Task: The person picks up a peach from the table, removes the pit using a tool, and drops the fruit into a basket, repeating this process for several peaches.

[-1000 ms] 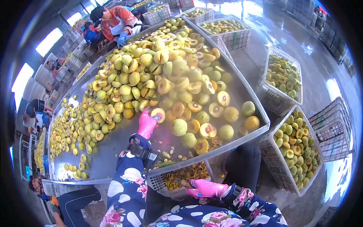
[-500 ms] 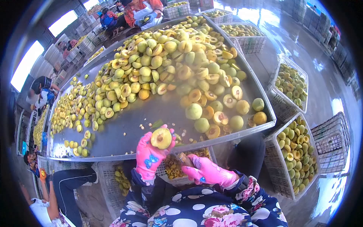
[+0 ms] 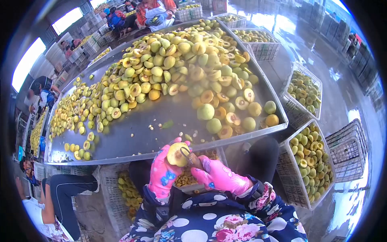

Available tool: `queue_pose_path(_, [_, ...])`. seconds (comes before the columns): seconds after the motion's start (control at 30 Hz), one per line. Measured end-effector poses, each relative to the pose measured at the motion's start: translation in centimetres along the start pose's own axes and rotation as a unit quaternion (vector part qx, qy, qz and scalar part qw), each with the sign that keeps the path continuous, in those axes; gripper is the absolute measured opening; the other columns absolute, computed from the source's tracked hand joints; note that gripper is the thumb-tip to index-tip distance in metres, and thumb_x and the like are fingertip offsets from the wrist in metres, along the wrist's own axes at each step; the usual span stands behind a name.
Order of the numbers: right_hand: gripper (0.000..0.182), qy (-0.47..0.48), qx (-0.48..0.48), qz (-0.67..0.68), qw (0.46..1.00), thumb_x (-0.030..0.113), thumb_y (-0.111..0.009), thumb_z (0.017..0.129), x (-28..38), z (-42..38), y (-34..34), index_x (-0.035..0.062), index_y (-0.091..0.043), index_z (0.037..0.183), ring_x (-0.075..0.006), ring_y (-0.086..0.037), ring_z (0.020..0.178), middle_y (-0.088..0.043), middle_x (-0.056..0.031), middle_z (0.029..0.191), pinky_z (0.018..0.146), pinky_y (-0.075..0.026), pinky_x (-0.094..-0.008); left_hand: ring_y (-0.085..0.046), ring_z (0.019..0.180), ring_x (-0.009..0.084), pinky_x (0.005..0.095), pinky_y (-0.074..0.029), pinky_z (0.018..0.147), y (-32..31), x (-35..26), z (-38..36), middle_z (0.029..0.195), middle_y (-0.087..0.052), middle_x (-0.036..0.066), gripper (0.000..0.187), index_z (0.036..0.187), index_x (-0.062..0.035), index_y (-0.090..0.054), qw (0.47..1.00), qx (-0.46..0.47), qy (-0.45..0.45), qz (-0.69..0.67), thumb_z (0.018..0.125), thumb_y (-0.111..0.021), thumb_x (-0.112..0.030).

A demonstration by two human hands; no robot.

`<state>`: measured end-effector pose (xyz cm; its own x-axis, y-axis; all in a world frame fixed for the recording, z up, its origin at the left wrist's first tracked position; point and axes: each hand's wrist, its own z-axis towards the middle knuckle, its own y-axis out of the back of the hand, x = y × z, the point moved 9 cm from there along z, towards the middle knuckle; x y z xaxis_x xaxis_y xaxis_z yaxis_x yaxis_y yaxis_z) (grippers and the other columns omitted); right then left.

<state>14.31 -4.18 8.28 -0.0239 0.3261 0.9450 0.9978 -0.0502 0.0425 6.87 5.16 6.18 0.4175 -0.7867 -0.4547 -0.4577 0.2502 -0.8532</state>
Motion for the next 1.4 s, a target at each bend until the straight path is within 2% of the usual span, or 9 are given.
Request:
queue_pose_path(0.33, [0.022,0.012,-0.016,-0.076,0.997,0.022,-0.052,0.090,0.0,-0.2,-0.2,0.0014,-0.047,0.097,-0.0190,-0.054,0.054,-0.054,-0.0102,0.065,0.051,-0.041,-0.0339,-0.051,0.107,0.0303,0.0423,-0.040,0.095,0.2,0.6,-0.3,0.122,-0.048,0.022,0.043,0.127,0.0036,-0.040,1.000,-0.021,-0.013,-0.012,0.093,-0.040,-0.024])
queue_pose_path(0.63, [0.023,0.097,-0.052,-0.177,0.978,0.015,-0.051,0.088,1.6,-0.2,-0.7,-0.0025,-0.044,0.101,-0.0431,-0.057,0.069,-0.056,-0.0225,0.070,0.057,-0.043,-0.0426,-0.057,0.097,0.0262,0.0369,-0.048,0.085,1.8,1.5,0.4,0.110,-0.056,0.018,0.038,0.117,0.0014,-0.049,0.990,-0.100,-0.071,0.074,0.095,-0.040,-0.028])
queue_pose_path(0.87, [0.022,0.090,-0.048,-0.248,0.963,0.013,-0.050,0.087,-1.8,1.5,-0.6,-0.0027,-0.043,0.102,-0.0414,-0.058,0.071,-0.056,-0.0231,0.073,0.059,-0.045,-0.0439,-0.058,0.089,0.0223,0.0338,-0.049,0.079,2.8,1.0,0.7,0.106,-0.057,0.016,0.034,0.111,-0.0004,-0.052,0.942,-0.095,-0.161,0.280,0.094,-0.042,-0.028])
queue_pose_path(1.07, [0.029,0.049,-0.061,-0.033,0.996,0.021,-0.053,0.089,-1.4,1.5,0.2,-0.0017,-0.043,0.105,-0.0217,-0.056,0.052,-0.055,-0.0106,0.066,0.047,-0.044,-0.0339,-0.056,0.099,0.0242,0.0338,-0.047,0.086,2.7,2.6,1.3,0.111,-0.056,0.016,0.038,0.117,0.0018,-0.049,0.992,-0.117,-0.022,-0.048,0.094,-0.042,-0.028])
queue_pose_path(1.13, [0.031,-0.041,-0.060,0.166,0.983,0.023,-0.055,0.089,-2.8,1.6,0.0,-0.0010,-0.044,0.106,-0.0125,-0.053,0.050,-0.054,-0.0042,0.067,0.044,-0.042,-0.0279,-0.055,0.104,0.0257,0.0359,-0.045,0.090,2.8,2.0,1.4,0.115,-0.054,0.017,0.040,0.120,0.0028,-0.047,0.992,-0.081,-0.063,0.071,0.094,-0.043,-0.028])
queue_pose_path(1.23, [0.036,0.001,-0.085,0.125,0.989,0.025,-0.060,0.086,-2.5,2.1,1.0,-0.0010,-0.047,0.108,-0.0068,-0.051,0.052,-0.056,-0.0023,0.074,0.045,-0.041,-0.0218,-0.051,0.110,0.0275,0.0391,-0.040,0.095,1.7,0.9,0.2,0.121,-0.051,0.017,0.043,0.124,0.0035,-0.044,0.893,-0.020,-0.114,0.435,0.094,-0.041,-0.028])
queue_pose_path(1.3, [0.042,0.017,-0.109,0.108,0.988,0.025,-0.064,0.083,-3.0,2.5,2.3,-0.0028,-0.048,0.109,-0.0095,-0.053,0.063,-0.058,-0.0062,0.082,0.056,-0.045,-0.0243,-0.049,0.113,0.0285,0.0413,-0.037,0.099,1.8,1.4,0.0,0.123,-0.049,0.018,0.044,0.125,0.0039,-0.042,0.914,0.011,-0.046,0.403,0.095,-0.039,-0.027])
queue_pose_path(1.37, [0.041,0.042,-0.092,0.017,0.995,0.023,-0.065,0.081,-2.1,3.0,3.0,-0.0029,-0.049,0.109,-0.0121,-0.053,0.070,-0.057,-0.0079,0.085,0.063,-0.045,-0.0278,-0.047,0.115,0.0295,0.0434,-0.034,0.101,2.2,3.7,-0.4,0.125,-0.047,0.018,0.043,0.126,0.0044,-0.040,0.992,0.017,0.125,0.023,0.096,-0.037,-0.027])
queue_pose_path(1.4, [0.041,0.064,-0.078,-0.042,0.994,0.022,-0.065,0.080,-2.0,3.4,3.1,-0.0026,-0.049,0.108,-0.0173,-0.055,0.075,-0.057,-0.0109,0.086,0.067,-0.045,-0.0315,-0.046,0.116,0.0299,0.0445,-0.033,0.102,2.4,4.0,-0.6,0.125,-0.046,0.018,0.043,0.127,0.0044,-0.039,0.988,0.014,0.156,-0.014,0.096,-0.037,-0.026])
